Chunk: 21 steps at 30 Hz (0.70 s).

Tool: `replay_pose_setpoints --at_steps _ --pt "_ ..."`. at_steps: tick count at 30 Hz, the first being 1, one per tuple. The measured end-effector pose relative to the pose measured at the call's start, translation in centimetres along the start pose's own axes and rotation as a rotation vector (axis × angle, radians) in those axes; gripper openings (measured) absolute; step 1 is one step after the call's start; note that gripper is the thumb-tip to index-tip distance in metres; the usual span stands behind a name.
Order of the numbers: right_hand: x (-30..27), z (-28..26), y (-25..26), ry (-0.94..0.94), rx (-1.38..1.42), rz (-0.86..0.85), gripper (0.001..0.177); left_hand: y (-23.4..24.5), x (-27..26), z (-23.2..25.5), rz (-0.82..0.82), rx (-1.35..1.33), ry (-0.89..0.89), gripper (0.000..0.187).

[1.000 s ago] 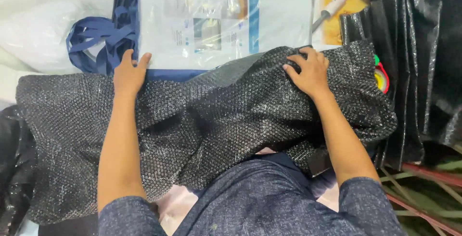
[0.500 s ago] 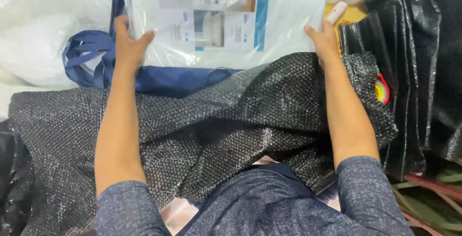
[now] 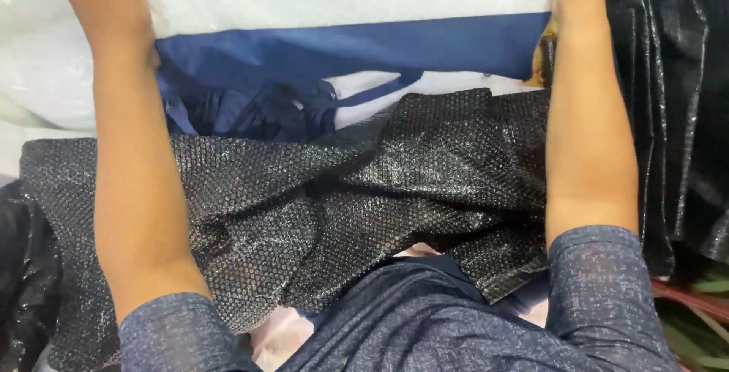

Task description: Wrapping a pillow in black bubble wrap and securing it with tape from a dispenser.

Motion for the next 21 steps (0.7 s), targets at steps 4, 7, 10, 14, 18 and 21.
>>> replay_pose_setpoints --at_steps 4,7,10,14,18,21 --pt "-0.5 -1.5 0.9 -0.012 -0.045 -0.049 0.035 0.0 -4.2 4.9 -0.032 0.082 0.117 0.072" --pt "-2.5 -2.1 1.9 -0.024 -0.097 -0.096 0.036 -0.9 -7.9 7.0 -0.098 0.142 0.2 0.043" --pt "-6.7 0.5 3.2 -0.466 -0.093 -0.036 0.04 -1.6 -11.9 5.2 -0.128 0.117 0.438 0.046" --pt "-12.7 4.8 4.0 -0.948 -0.021 -0.072 0.052 -2.9 -14.3 3.1 -0.131 0.044 0.432 0.047" --pt "-15.2 6.4 4.5 -0.917 0.254 0.122 0.062 -3.3 -15.1 0.1 -0.213 0.009 0.473 0.054" --pt "-15.0 7.6 6.9 -0.69 0.337 0.302 0.048 -2.1 -16.0 -1.8 -0.255 -0.102 0.434 0.061"
Point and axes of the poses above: each hand's wrist, its own x-axis towards the middle knuckle, its own y-axis out of the back of the hand, z = x × y, the point moved 5 cm from there along x, towards the middle knuckle, and after that the axes turned 10 degrees about x, right-handed, at the moved point
